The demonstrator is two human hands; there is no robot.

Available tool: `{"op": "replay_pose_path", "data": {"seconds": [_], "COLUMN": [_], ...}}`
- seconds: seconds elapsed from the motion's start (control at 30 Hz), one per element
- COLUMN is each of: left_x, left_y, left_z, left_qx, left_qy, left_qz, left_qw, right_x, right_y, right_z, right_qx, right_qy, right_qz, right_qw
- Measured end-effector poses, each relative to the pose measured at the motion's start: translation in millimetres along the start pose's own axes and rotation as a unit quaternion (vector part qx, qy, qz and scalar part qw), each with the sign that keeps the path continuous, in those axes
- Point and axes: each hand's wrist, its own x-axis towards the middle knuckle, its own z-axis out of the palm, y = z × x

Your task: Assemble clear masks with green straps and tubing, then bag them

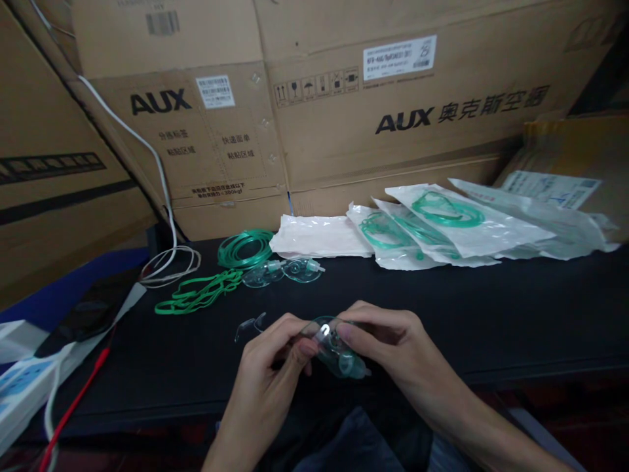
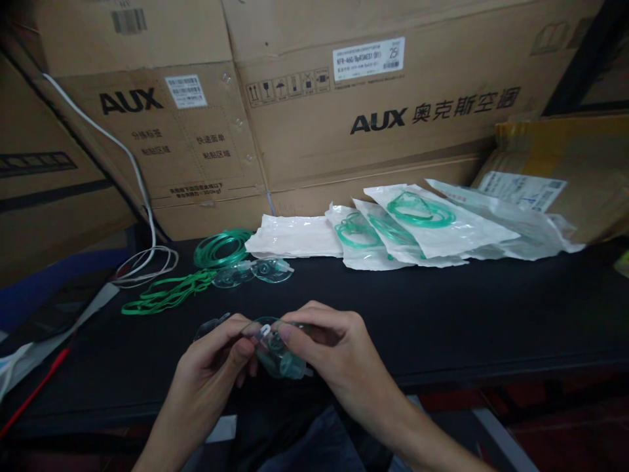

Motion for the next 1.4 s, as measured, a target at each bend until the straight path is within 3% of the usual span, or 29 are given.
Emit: {"op": "replay_pose_path", "data": {"seconds": [0.23,0.67,1.1,1.4], "left_x": [0.2,0.2,3.6,-0.8], "left_y": [1.8,11.4,11.7,4.3], "left_z": [-1.1,-3.8,-2.1,1.8], "left_qx": [-0.006,-0.013,0.024,-0.086], "left_qy": [-0.002,-0.02,0.0,0.051], "left_qz": [-0.038,-0.112,-0.085,-0.128], "left_qw": [0.999,0.993,0.996,0.987], "right_x": [-0.2,0.6,0.5,0.9], "right_y": [3.8,-1.6,-4.0,-4.6], "right_z": [-0.3,-3.4,3.1,4.6], "right_qx": [-0.036,0.032,0.075,0.058], "right_qy": [0.006,-0.054,-0.022,0.01], "right_qz": [-0.022,0.005,0.031,0.006], "right_qw": [0.999,0.998,0.996,0.998]}}
